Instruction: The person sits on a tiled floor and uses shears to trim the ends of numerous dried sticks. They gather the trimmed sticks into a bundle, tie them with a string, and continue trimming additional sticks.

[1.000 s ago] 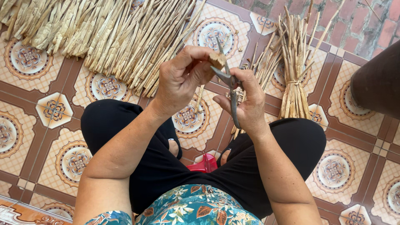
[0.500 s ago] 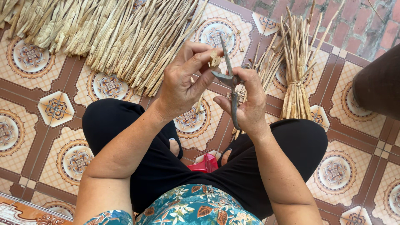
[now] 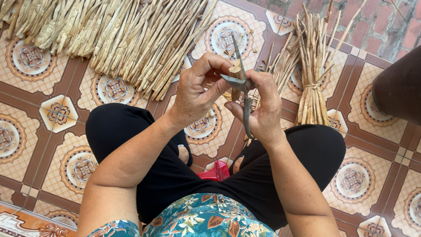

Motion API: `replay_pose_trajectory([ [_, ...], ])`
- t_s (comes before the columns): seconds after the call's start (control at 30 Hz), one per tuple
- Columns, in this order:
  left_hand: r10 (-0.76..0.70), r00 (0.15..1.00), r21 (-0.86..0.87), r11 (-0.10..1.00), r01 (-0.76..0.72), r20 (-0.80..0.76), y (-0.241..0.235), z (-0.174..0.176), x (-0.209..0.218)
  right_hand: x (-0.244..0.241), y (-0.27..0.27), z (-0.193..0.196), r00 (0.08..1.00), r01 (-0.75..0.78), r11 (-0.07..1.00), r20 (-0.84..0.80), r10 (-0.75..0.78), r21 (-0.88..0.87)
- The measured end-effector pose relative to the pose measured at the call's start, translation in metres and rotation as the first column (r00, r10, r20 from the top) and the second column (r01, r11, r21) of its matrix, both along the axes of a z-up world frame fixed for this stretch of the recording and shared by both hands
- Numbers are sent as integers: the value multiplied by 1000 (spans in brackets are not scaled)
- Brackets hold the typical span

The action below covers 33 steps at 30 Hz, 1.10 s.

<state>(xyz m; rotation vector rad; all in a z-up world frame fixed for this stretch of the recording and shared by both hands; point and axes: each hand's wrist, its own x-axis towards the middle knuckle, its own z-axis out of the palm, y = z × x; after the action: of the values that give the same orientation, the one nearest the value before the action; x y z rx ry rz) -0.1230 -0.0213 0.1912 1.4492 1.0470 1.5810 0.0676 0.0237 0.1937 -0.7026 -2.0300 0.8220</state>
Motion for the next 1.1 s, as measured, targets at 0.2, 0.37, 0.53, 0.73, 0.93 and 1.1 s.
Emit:
replay_pose_trajectory([
  [0.2, -17, 993, -45, 999, 22, 114, 0, -2, 3, 0, -2, -2, 999, 48, 999, 19, -48, -8],
  [0.37, -63, 974, -37, 997, 73, 218, 2, -1, 3, -3, -5, -2, 997, 73, 997, 7, -73, -16],
  [0.53, -54, 972, -72, 995, 72, 227, 2, 2, -1, -2, -3, 2, 995, 87, 996, 44, -87, 4],
  [0.73, 6, 986, -175, 984, 23, 167, 7, 2, -9, -4, 3, 0, 996, 73, 996, 65, -69, -60],
  [0.93, 37, 992, -157, 987, -19, 118, 9, -5, -12, -5, 4, -7, 988, 112, 970, 132, -85, -216],
  [1.1, 39, 991, -210, 978, -11, 131, 12, -5, -17, -4, 5, -14, 996, 60, 961, 76, -41, -270],
])
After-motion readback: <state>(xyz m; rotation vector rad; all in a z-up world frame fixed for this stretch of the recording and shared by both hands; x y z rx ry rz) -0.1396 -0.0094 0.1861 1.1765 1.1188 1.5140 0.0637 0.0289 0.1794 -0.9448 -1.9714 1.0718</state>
